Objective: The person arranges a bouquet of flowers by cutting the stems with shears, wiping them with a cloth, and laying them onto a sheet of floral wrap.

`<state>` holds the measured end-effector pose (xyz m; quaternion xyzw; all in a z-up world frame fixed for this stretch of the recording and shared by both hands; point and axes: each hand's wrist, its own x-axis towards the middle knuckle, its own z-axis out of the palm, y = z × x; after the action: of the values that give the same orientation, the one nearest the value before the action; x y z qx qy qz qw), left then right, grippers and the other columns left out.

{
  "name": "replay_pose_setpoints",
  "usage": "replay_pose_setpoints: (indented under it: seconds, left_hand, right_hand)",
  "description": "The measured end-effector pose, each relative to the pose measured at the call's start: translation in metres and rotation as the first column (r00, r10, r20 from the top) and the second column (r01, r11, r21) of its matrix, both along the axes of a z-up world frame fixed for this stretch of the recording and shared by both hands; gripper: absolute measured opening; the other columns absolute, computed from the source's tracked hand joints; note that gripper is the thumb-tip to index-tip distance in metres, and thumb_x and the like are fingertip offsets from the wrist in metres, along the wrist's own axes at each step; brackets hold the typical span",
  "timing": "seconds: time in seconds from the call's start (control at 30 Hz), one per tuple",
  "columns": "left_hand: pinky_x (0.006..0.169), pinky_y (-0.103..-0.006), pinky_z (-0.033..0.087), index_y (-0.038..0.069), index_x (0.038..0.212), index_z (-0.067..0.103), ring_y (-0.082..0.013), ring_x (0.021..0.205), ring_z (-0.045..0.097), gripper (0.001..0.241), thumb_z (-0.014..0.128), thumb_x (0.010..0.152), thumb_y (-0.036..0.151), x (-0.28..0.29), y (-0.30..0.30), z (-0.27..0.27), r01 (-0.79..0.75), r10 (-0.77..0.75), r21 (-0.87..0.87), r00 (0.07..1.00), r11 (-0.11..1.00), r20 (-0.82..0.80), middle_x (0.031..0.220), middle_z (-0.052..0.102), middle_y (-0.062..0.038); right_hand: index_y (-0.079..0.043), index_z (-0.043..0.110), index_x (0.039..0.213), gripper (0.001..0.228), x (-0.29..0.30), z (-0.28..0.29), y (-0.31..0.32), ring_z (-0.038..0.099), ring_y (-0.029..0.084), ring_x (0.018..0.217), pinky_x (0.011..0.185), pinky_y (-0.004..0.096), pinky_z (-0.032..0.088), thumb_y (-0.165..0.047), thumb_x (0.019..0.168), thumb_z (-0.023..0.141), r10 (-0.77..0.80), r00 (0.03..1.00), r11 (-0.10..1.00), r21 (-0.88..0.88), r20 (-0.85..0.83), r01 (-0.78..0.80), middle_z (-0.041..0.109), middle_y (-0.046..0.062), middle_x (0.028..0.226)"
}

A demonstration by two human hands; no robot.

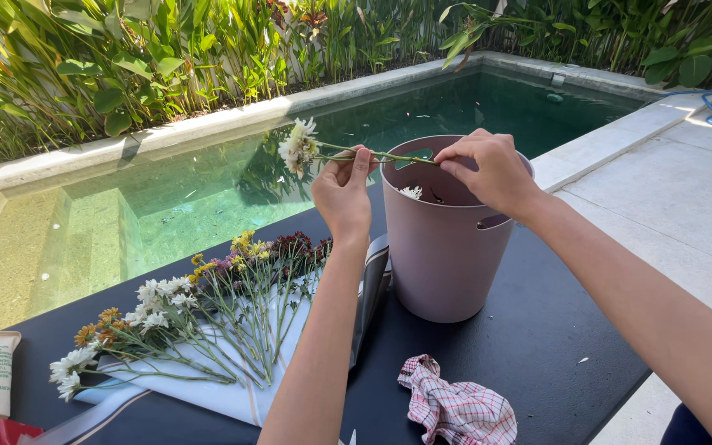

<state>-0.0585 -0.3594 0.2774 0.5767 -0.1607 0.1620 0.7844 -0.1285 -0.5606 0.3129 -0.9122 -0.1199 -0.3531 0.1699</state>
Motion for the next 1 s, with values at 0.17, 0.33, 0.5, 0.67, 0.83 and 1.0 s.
replay_pose_setpoints:
  seconds: [0.17, 0.33, 0.5, 0.67, 0.83, 1.0]
  left_hand:
    - [0.108, -0.0449, 0.050, 0.002, 0.122, 0.068, -0.0230, 0.103, 0.074, 0.035, 0.070, 0.098, 0.027, -0.030, 0.033, 0.001, 0.159, -0.168, -0.213, 0.985, 0.964, -0.026, 0.109, 0.076, -0.018]
    - [0.114, -0.0473, 0.045, -0.006, 0.136, 0.056, -0.0310, 0.115, 0.068, 0.051, 0.068, 0.097, 0.024, -0.102, 0.048, -0.029, 0.298, -0.373, -0.389, 0.918, 0.872, -0.134, 0.127, 0.066, -0.024]
    - [0.115, -0.0445, 0.040, -0.004, 0.142, 0.054, -0.0244, 0.115, 0.067, 0.052, 0.062, 0.101, 0.026, -0.198, 0.058, -0.090, 0.433, -0.586, -0.438, 0.746, 0.788, -0.317, 0.127, 0.067, -0.016]
    - [0.104, -0.0344, 0.058, -0.007, 0.114, 0.067, -0.0263, 0.099, 0.071, 0.026, 0.060, 0.098, 0.011, -0.277, 0.064, -0.143, 0.420, -0.673, -0.538, 0.573, 0.731, -0.467, 0.103, 0.073, -0.019]
    - [0.102, -0.0340, 0.059, -0.007, 0.112, 0.071, -0.0249, 0.095, 0.072, 0.025, 0.062, 0.097, 0.011, -0.306, 0.067, -0.183, 0.444, -0.659, -0.494, 0.587, 0.748, -0.470, 0.100, 0.076, -0.017]
    - [0.101, -0.0337, 0.058, -0.007, 0.115, 0.070, -0.0258, 0.097, 0.071, 0.027, 0.064, 0.094, 0.009, -0.317, 0.071, -0.201, 0.357, -0.635, -0.536, 0.557, 0.765, -0.535, 0.104, 0.075, -0.020]
  right_hand:
    - [-0.014, 0.079, 0.106, 0.009, -0.019, 0.006, 0.021, 0.061, 0.015, 0.100, 0.097, 0.038, 0.034, -0.015, 0.099, 0.074, -0.039, 0.988, 0.989, -0.133, 0.150, 0.059, 0.073, 0.000, 0.093]
    - [-0.015, 0.077, 0.102, 0.006, -0.108, -0.020, 0.065, 0.059, 0.014, 0.101, 0.102, 0.042, 0.032, -0.013, 0.097, 0.075, -0.169, 0.954, 0.945, -0.233, 0.249, 0.229, 0.071, -0.002, 0.090]
    - [-0.017, 0.072, 0.096, 0.009, -0.225, -0.105, 0.099, 0.057, 0.016, 0.099, 0.104, 0.045, 0.029, -0.010, 0.091, 0.074, -0.305, 0.895, 0.897, -0.218, 0.326, 0.385, 0.065, -0.006, 0.090]
    - [-0.020, 0.075, 0.093, 0.011, -0.333, -0.180, 0.139, 0.061, 0.016, 0.101, 0.104, 0.041, 0.025, -0.012, 0.089, 0.081, -0.582, 0.782, 0.811, 0.083, 0.221, 0.579, 0.070, -0.008, 0.099]
    - [-0.007, 0.072, 0.116, 0.021, -0.409, -0.231, 0.149, 0.057, 0.025, 0.125, 0.106, 0.044, 0.041, -0.002, 0.096, 0.076, -0.819, 0.567, 0.523, 0.521, 0.088, 0.674, 0.067, 0.007, 0.126]
    - [-0.008, 0.066, 0.116, 0.019, -0.436, -0.264, 0.123, 0.057, 0.009, 0.098, 0.097, 0.021, 0.052, -0.003, 0.098, 0.071, -0.769, 0.631, 0.091, 0.959, -0.104, 0.269, 0.058, 0.001, 0.099]
